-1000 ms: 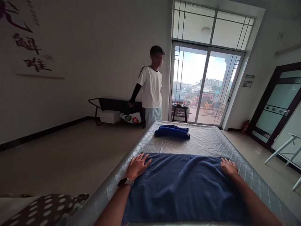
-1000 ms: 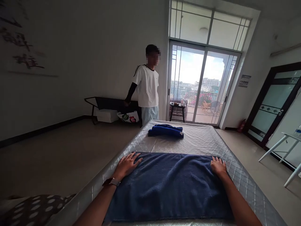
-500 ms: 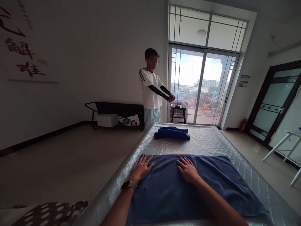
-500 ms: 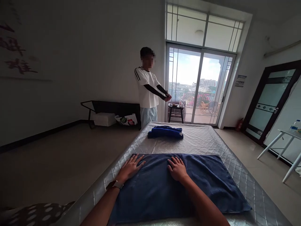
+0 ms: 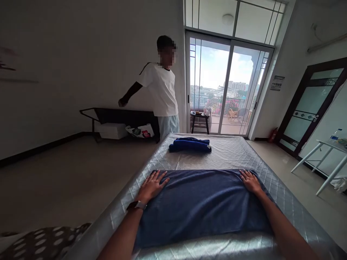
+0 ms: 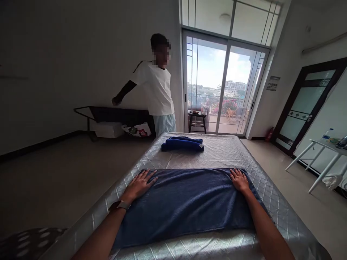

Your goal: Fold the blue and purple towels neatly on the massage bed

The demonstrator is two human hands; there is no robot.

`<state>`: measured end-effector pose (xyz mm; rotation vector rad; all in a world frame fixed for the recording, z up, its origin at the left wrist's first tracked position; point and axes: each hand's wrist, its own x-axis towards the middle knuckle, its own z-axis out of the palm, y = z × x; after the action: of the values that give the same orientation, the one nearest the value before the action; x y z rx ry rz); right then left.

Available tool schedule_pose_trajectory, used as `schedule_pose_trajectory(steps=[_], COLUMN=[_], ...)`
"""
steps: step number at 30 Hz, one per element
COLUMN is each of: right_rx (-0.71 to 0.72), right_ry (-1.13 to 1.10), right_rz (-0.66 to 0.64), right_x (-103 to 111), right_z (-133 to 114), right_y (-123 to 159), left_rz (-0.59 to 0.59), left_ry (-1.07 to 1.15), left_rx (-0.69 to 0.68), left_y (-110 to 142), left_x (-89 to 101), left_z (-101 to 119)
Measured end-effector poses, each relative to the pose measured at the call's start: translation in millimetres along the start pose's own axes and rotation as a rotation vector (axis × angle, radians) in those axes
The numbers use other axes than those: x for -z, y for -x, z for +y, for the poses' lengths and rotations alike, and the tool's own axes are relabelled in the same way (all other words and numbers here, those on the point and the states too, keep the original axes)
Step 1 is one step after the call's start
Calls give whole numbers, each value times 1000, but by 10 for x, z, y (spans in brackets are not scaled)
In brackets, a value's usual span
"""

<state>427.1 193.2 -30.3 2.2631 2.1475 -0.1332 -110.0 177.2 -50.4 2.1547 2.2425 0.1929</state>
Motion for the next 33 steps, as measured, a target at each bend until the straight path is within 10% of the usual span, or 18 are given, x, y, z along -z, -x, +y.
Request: schedule_pose_trajectory(steps=[11,17,22,26,33], right_rx=[-100,154,354,337,123], right_ry=[40,12,-121,-131,-130], right_rz=[-84,160,37,-13,-6], right_x=[295,402,136,75,153], right_z=[-134,-1210,-1876,-1656,-397], right_y=[89,224,363,350,259], left_rz=[-33,-12,27,22,-27], left_ry=[35,49,29,28,-22], left_rx=[-2,7,-15,-15,-12], left_y=[58,52,42,33,50], left_x=[121,90,45,44,83], left_z=[65,94,67,40,46])
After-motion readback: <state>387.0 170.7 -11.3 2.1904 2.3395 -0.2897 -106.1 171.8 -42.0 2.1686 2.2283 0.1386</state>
